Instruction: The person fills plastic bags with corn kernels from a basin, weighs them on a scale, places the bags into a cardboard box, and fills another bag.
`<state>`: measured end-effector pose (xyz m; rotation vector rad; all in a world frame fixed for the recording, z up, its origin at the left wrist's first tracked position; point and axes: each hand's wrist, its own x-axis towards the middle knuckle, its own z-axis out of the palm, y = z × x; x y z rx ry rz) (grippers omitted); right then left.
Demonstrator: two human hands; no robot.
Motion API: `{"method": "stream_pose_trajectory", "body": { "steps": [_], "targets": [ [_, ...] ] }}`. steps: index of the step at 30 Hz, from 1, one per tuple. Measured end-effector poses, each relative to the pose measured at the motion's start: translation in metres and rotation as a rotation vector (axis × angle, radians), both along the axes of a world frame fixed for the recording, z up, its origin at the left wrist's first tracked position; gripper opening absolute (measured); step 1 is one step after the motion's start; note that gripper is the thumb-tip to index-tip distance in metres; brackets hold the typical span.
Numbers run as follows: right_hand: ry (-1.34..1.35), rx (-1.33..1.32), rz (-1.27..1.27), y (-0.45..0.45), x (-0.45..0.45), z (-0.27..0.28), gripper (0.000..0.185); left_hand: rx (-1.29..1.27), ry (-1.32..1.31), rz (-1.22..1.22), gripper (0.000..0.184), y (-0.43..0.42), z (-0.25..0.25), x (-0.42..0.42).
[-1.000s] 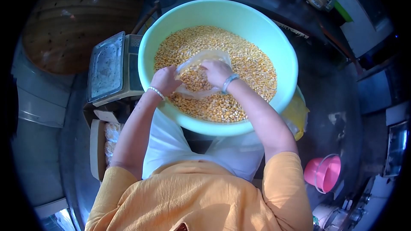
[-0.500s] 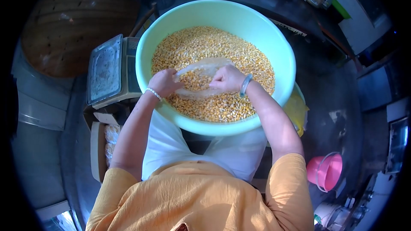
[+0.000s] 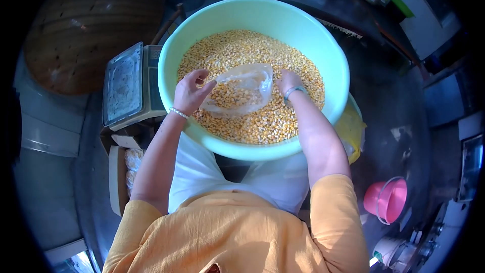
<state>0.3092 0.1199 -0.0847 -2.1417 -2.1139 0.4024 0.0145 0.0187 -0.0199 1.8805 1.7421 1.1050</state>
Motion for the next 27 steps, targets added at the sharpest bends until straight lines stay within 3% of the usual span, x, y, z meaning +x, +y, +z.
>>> {"method": "stream_pose_trajectory", "body": {
  "steps": [3,5,7,10,13,21,27],
  "targets": [
    [-0.002,-0.159,0.083,-0.007,-0.010,0.003,0.039,-0.179,-0.037,0.010,0.037,0.000,0.008,0.000],
    [-0.011,-0.246,0.146,-0.027,-0.029,0.034,0.039,-0.279,-0.088,0.014,0.038,0.003,0.006,-0.001],
    [-0.050,-0.208,0.139,-0.023,-0.027,0.018,0.042,-0.338,-0.167,0.018,0.039,0.009,-0.001,-0.003],
    [-0.066,-0.196,0.128,-0.024,-0.029,0.013,0.043,-0.347,-0.164,-0.004,0.040,0.011,-0.001,-0.005],
    [0.015,-0.189,0.124,-0.024,-0.029,0.010,0.042,-0.314,0.023,-0.046,0.039,0.003,0.003,0.002],
    [0.181,-0.054,0.097,-0.019,-0.026,-0.002,0.037,-0.300,0.059,-0.025,0.026,0.006,0.000,0.000],
    [0.168,-0.093,0.119,-0.009,-0.019,-0.013,0.034,-0.242,0.074,-0.030,0.025,0.010,-0.013,-0.002]
  ]
}}
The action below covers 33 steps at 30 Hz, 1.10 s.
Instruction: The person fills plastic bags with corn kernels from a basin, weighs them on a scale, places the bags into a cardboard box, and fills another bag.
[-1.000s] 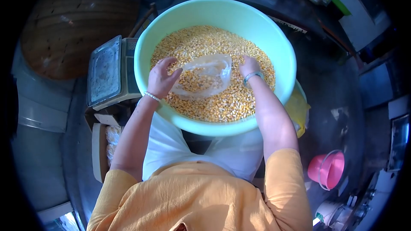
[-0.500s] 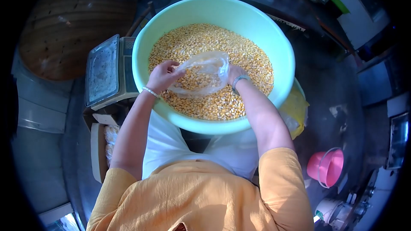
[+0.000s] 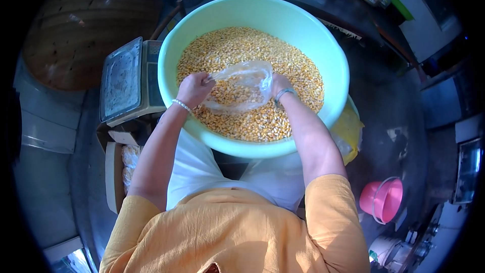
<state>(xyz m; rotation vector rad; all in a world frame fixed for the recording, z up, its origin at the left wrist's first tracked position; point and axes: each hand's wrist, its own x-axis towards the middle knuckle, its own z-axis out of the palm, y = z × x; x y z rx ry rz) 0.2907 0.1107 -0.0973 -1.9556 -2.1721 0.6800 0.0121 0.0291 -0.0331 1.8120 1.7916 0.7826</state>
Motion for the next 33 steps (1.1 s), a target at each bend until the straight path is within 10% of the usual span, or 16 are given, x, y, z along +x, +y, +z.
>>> {"method": "stream_pose_trajectory", "body": {
  "steps": [6,13,21,24,33],
  "targets": [
    [0.019,0.122,-0.132,0.018,0.008,0.006,0.028,0.012,-0.012,0.031,0.028,0.000,-0.001,0.001],
    [1.060,-0.074,-0.274,-0.017,-0.024,0.111,0.020,0.014,-0.007,0.026,0.031,0.002,-0.001,0.001],
    [0.514,-0.239,0.212,-0.021,-0.096,0.065,0.021,0.081,-0.035,-0.011,0.022,0.005,-0.010,0.000],
    [0.099,-0.026,0.127,-0.005,-0.092,0.048,0.030,0.095,-0.042,-0.035,0.022,0.002,-0.007,0.000],
    [-0.031,-0.110,0.051,-0.001,-0.085,0.050,0.027,0.069,-0.031,-0.052,0.022,0.001,-0.005,0.002]
  ]
}}
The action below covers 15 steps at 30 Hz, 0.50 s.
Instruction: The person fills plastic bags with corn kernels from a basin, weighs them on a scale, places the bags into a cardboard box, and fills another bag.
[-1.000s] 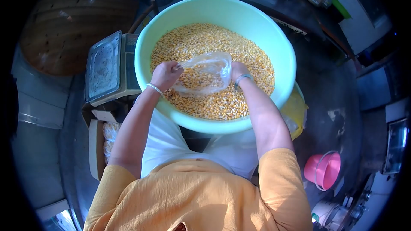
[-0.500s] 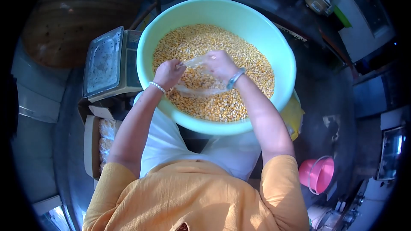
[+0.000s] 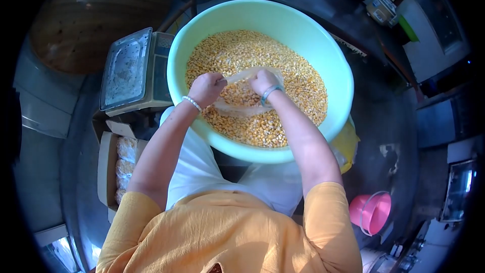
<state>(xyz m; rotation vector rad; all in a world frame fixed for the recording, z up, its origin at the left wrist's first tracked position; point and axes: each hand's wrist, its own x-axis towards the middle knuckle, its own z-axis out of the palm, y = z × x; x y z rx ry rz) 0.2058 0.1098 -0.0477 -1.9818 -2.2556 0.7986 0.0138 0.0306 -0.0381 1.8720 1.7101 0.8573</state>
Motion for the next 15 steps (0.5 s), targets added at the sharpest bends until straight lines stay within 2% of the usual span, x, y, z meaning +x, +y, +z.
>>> {"method": "stream_pose_trajectory", "body": {
  "steps": [4,7,10,13,15],
  "targets": [
    [0.051,0.057,0.045,-0.011,0.004,0.017,0.024,-0.025,-0.008,0.013,0.022,-0.001,0.003,0.001],
    [0.082,0.135,0.149,-0.012,0.008,0.020,0.033,-0.036,-0.038,0.007,0.023,-0.002,0.005,0.001],
    [0.095,0.020,0.219,-0.026,0.000,0.039,0.042,-0.025,-0.035,0.009,0.024,0.001,0.001,0.000],
    [-0.031,0.081,0.534,-0.030,0.004,0.029,0.045,0.002,0.006,0.012,0.023,0.001,0.000,0.000],
    [0.028,0.084,0.484,-0.027,0.006,0.029,0.043,0.013,-0.005,0.012,0.023,0.000,0.000,0.000]
  ]
}}
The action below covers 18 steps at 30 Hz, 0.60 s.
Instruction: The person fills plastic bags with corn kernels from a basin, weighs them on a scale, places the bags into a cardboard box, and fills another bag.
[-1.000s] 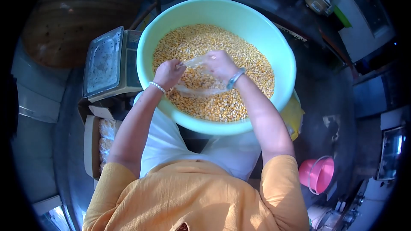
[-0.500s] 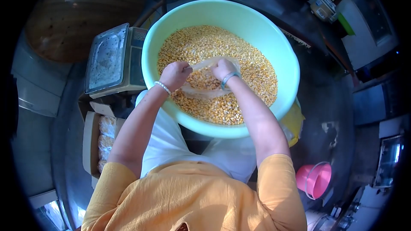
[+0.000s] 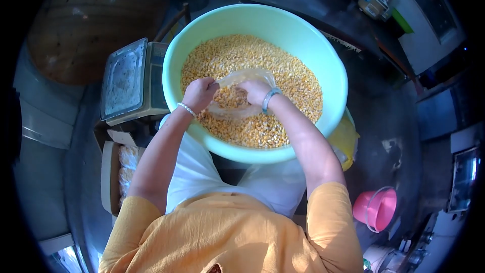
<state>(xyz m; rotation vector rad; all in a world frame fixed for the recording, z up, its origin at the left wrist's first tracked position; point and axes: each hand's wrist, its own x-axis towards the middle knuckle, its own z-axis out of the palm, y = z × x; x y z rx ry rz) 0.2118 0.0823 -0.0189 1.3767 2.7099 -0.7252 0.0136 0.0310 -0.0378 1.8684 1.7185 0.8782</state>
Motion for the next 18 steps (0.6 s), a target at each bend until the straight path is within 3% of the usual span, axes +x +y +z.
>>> {"method": "stream_pose_trajectory", "body": {
  "steps": [2,5,7,10,13,17,18],
  "targets": [
    [0.149,0.021,-0.073,0.001,0.006,0.004,0.037,-0.019,-0.017,0.004,0.023,0.000,0.001,0.000],
    [0.748,-0.101,-0.320,-0.002,0.018,0.026,0.024,0.002,-0.005,0.007,0.023,0.000,0.000,0.000],
    [1.061,0.077,-0.416,0.010,0.034,0.023,0.021,0.022,0.012,0.008,0.023,0.000,-0.001,-0.001],
    [1.146,0.151,-0.785,0.042,0.071,-0.007,0.019,0.018,0.008,0.007,0.024,0.001,-0.003,-0.001],
    [0.460,0.396,-0.797,0.059,0.107,-0.064,0.024,-0.028,-0.019,0.008,0.026,0.001,-0.001,0.000],
    [0.109,0.371,-0.671,0.051,0.100,-0.082,0.039,-0.040,0.034,-0.006,0.030,-0.005,0.013,0.003],
    [0.075,0.257,-0.654,0.052,0.098,-0.090,0.039,-0.035,0.060,-0.015,0.032,-0.007,0.016,0.003]
  ]
}}
